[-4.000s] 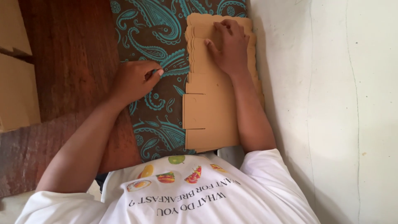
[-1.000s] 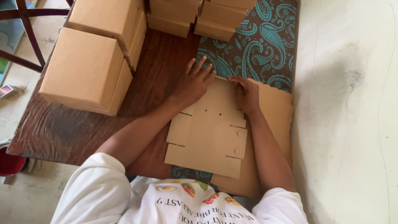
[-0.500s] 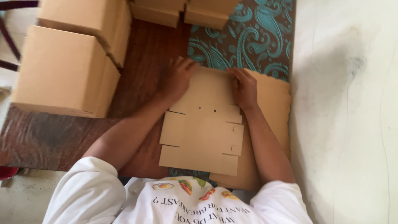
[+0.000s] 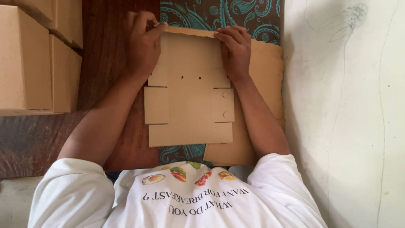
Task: Folding flat cardboard sheets into small boxes and stacking them on a table.
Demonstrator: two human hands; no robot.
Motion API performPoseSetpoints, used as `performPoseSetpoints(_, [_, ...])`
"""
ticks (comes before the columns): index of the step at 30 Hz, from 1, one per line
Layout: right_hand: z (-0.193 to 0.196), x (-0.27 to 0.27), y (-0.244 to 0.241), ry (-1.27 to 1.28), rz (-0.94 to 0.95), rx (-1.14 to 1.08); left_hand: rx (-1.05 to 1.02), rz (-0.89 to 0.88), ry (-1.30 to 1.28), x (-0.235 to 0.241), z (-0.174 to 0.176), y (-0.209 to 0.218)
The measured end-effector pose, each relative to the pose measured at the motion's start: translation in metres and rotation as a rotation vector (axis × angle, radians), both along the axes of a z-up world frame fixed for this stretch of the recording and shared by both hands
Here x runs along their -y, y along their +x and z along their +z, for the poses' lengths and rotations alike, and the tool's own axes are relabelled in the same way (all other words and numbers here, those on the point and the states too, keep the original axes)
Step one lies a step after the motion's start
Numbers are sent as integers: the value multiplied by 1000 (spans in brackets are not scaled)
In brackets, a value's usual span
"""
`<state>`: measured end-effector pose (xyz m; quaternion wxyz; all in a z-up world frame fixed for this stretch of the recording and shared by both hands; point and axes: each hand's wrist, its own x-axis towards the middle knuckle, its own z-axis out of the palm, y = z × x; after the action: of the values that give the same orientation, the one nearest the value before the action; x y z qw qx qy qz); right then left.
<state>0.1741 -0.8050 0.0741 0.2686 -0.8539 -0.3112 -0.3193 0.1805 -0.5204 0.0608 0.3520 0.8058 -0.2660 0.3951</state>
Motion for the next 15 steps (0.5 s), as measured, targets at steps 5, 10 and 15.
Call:
performPoseSetpoints(5, [-14,1,2,-176,-117,60,-86,111,174,2,-24,1])
performPoseSetpoints(10, [-9,-4,-6,-302,-87,-1,6,241,439,9,-22,-12])
performPoseSetpoints(15, [-21,-9,-7,-471,-118,-193,-140,124,532,23,-37,-18])
